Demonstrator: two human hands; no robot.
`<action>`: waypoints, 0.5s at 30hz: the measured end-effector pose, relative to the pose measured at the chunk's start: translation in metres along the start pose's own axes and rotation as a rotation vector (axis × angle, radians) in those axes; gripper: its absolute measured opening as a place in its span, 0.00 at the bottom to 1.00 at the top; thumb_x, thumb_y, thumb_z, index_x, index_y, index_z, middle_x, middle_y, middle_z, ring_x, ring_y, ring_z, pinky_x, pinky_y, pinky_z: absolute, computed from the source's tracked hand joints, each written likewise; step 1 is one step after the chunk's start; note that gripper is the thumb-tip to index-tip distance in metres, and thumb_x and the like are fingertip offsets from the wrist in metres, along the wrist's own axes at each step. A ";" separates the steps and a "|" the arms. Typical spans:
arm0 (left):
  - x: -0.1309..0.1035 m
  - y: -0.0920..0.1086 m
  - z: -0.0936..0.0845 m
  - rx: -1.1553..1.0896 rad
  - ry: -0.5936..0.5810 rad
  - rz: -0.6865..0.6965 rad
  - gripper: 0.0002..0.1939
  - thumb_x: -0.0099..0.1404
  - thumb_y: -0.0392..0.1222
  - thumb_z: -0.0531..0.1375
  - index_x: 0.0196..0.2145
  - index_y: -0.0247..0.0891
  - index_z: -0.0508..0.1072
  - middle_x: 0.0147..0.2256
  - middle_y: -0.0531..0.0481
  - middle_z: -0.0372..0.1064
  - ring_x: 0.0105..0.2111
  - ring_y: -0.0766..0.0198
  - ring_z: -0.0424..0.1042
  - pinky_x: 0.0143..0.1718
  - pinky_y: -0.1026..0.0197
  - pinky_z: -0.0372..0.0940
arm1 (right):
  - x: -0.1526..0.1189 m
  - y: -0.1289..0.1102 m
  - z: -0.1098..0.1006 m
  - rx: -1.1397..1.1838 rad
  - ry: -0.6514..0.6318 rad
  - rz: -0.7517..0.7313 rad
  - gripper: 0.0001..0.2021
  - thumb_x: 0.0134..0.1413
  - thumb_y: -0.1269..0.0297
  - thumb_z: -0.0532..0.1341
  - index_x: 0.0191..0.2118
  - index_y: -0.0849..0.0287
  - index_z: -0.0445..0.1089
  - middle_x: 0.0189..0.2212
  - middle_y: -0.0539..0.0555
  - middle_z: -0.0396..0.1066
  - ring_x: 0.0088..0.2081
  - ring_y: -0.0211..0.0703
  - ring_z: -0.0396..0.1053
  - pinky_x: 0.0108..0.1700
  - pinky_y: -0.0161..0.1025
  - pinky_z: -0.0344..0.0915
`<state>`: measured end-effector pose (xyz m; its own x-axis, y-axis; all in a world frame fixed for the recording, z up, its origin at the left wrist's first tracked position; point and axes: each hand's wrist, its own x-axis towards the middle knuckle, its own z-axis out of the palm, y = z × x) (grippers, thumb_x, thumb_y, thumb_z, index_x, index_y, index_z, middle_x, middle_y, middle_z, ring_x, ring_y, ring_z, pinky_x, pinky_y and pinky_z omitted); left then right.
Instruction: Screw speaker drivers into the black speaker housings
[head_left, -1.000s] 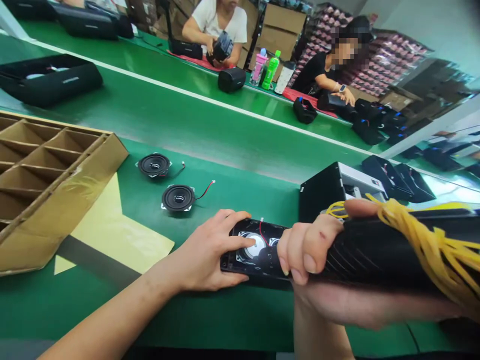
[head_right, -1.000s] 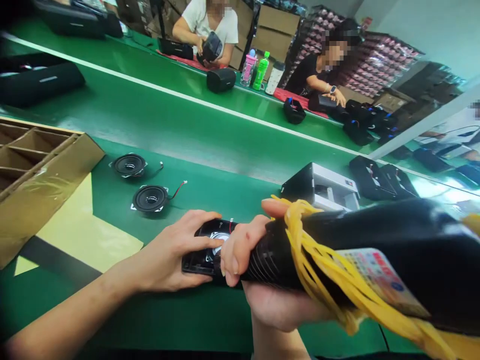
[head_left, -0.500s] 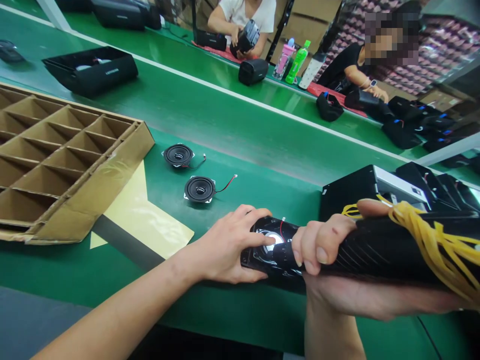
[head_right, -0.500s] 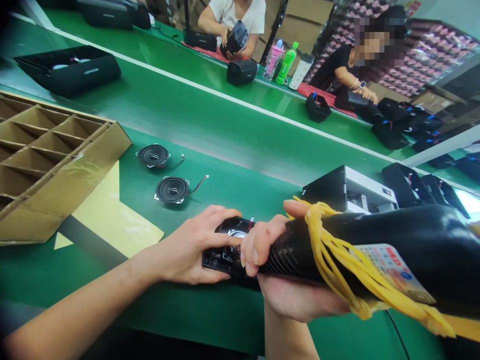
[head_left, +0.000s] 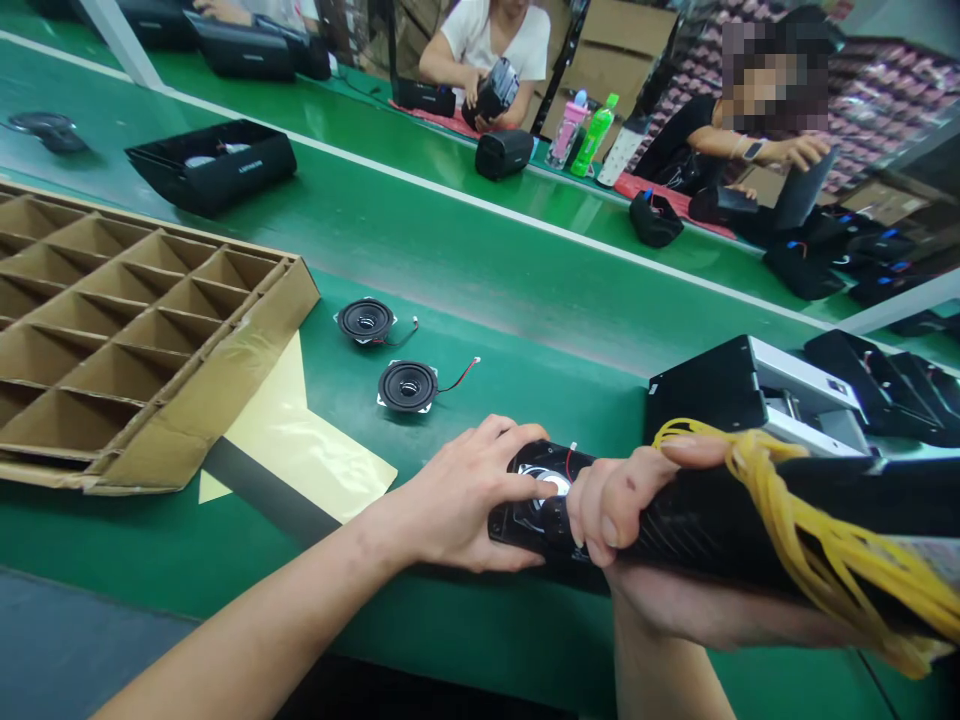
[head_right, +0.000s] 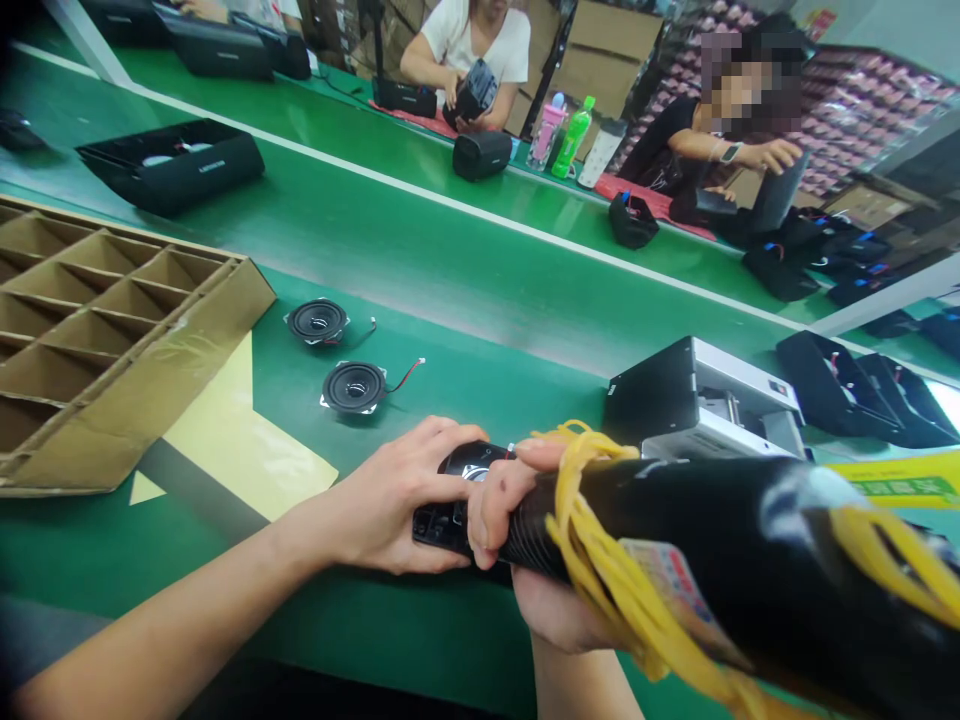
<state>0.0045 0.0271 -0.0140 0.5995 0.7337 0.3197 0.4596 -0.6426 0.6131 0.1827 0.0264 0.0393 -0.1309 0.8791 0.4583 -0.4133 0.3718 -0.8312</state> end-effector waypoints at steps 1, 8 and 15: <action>0.000 0.000 -0.001 0.001 0.000 0.004 0.23 0.60 0.53 0.72 0.52 0.46 0.79 0.65 0.42 0.61 0.58 0.46 0.62 0.61 0.42 0.64 | 0.000 -0.001 0.003 -0.006 -0.015 0.005 0.22 0.65 0.36 0.59 0.49 0.47 0.78 0.19 0.44 0.67 0.13 0.36 0.58 0.17 0.34 0.59; 0.002 -0.001 -0.002 0.064 -0.002 0.015 0.24 0.59 0.60 0.72 0.50 0.49 0.80 0.63 0.41 0.62 0.56 0.45 0.63 0.56 0.43 0.69 | 0.000 -0.003 0.009 0.012 -0.115 0.082 0.20 0.66 0.38 0.58 0.45 0.44 0.81 0.19 0.46 0.70 0.15 0.41 0.65 0.21 0.38 0.67; 0.001 -0.003 0.000 0.122 0.010 0.019 0.29 0.57 0.65 0.71 0.52 0.52 0.79 0.62 0.44 0.63 0.55 0.47 0.64 0.54 0.46 0.70 | -0.021 0.023 -0.021 0.001 -0.092 0.246 0.22 0.61 0.36 0.61 0.39 0.47 0.82 0.15 0.50 0.70 0.14 0.46 0.65 0.19 0.42 0.69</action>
<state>0.0041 0.0293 -0.0157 0.6027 0.7227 0.3383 0.5245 -0.6783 0.5146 0.1954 0.0226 0.0041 -0.3087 0.9124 0.2688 -0.3602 0.1494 -0.9208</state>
